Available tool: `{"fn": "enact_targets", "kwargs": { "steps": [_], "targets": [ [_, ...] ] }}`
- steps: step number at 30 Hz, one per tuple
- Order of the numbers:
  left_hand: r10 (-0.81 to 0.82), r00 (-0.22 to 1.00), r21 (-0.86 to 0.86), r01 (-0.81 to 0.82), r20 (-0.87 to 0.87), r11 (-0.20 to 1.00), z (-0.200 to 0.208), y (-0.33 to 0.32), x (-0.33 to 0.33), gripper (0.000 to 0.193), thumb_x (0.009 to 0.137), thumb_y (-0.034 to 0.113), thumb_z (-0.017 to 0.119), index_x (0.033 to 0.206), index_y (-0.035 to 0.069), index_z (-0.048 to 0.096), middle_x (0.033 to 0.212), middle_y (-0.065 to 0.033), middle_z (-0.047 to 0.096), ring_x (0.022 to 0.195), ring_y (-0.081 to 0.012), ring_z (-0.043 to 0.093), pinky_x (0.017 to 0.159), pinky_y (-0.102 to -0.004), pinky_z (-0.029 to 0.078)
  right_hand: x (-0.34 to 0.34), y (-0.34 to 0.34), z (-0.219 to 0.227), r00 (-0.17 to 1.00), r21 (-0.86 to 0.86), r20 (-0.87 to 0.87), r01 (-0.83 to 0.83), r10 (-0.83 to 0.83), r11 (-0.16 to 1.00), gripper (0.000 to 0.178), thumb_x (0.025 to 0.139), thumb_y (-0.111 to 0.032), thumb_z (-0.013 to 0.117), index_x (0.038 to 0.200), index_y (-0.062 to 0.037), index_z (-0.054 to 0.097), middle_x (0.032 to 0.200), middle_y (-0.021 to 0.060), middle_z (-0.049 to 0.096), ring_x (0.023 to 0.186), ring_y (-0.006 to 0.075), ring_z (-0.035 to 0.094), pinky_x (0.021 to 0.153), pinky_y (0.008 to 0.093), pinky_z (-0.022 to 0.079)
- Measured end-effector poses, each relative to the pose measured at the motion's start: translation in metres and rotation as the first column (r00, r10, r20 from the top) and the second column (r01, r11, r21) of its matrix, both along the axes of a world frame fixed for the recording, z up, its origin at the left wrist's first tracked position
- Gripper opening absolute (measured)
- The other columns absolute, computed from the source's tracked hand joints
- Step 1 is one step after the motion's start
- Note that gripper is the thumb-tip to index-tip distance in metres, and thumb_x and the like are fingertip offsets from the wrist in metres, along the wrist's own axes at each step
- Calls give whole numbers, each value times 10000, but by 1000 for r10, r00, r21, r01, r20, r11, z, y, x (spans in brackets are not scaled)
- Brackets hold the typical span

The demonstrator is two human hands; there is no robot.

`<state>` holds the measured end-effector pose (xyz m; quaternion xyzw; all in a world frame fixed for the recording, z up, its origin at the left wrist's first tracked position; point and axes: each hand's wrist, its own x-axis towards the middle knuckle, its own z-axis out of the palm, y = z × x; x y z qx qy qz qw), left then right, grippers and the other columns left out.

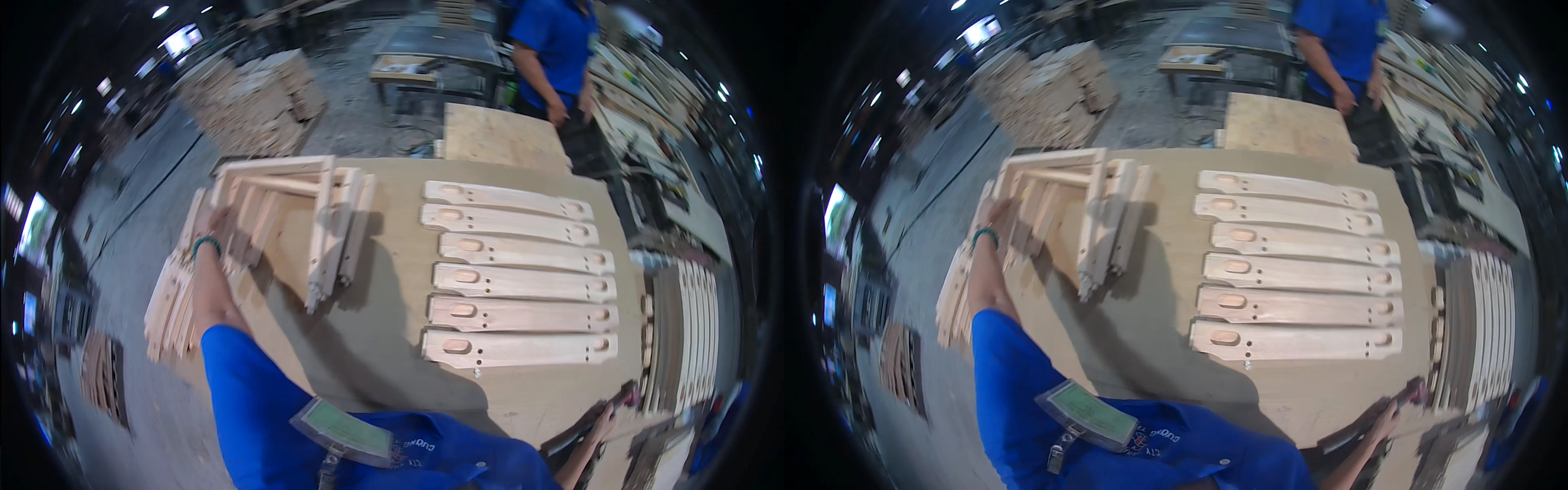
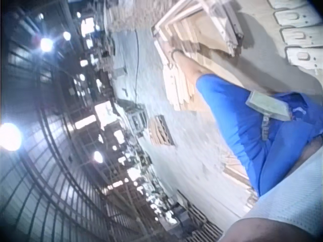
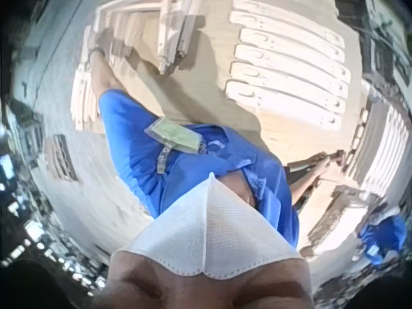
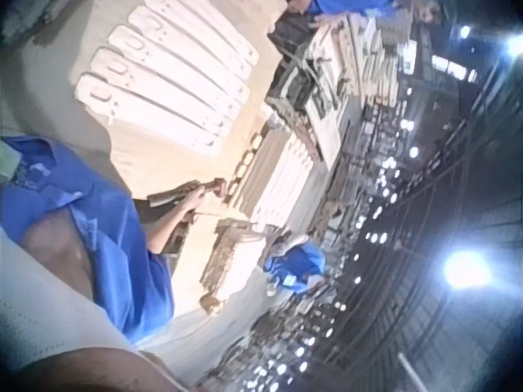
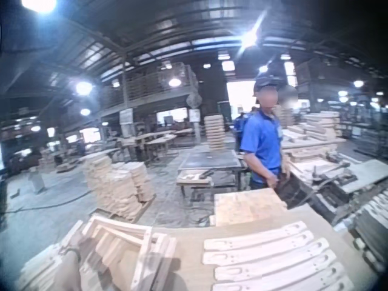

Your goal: The person assembles wooden furniture parts by hand, using a rubber mallet to tap dowels and joints into place. They repeatedly pick up wooden slats and frame pieces, align them, and secure them on a workbench in a workshop setting.

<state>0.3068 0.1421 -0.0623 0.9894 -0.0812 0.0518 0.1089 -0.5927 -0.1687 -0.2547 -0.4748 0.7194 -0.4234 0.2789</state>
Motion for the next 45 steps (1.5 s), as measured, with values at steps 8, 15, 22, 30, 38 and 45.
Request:
{"fn": "enact_targets", "kwargs": {
  "steps": [8,15,22,30,38,45],
  "targets": [
    [-188,972,-676,43,-143,735,31,12,-13,418,810,300,663,1082,-13,612,777,-68,635,653,-122,602,561,-264,493,21,-15,10,993,28,71,94,-96,995,301,916,-322,544,858,-27,549,594,24,541,432,114,514,401,259,413],
    [-745,628,-973,-98,-225,211,47,-169,-97,315,773,156,706,1047,57,587,763,31,535,590,-66,485,520,-190,413,6,-2,4,985,50,30,170,-172,984,307,921,-313,542,859,-14,508,589,56,542,434,149,547,420,281,433],
    [-788,612,-996,90,64,-11,16,-376,-221,249,739,42,656,958,79,543,739,25,505,581,-73,466,512,-213,390,20,-7,9,985,61,95,137,-142,989,300,930,-311,533,846,-26,492,579,49,520,429,142,534,410,284,427],
    [-763,609,-969,228,218,-94,-8,-479,-261,160,766,40,583,889,91,495,721,33,466,583,-58,414,528,-216,335,16,-6,7,978,77,74,192,-197,978,303,934,-314,525,852,-24,495,568,46,512,429,132,527,402,275,419],
    [-777,567,-951,279,273,-131,-29,-506,-257,150,770,41,568,884,90,484,765,17,468,619,-69,432,559,-230,358,15,-6,8,979,82,66,186,-191,979,304,945,-316,514,848,-28,494,565,41,512,419,125,517,395,263,403],
    [-754,587,-935,340,293,-99,-47,-499,-252,133,786,71,563,895,79,487,772,-2,484,642,-86,465,581,-241,388,11,-7,8,982,111,84,159,-169,981,297,946,-318,514,865,-33,491,574,34,505,420,127,513,394,265,399]
  ]
}}
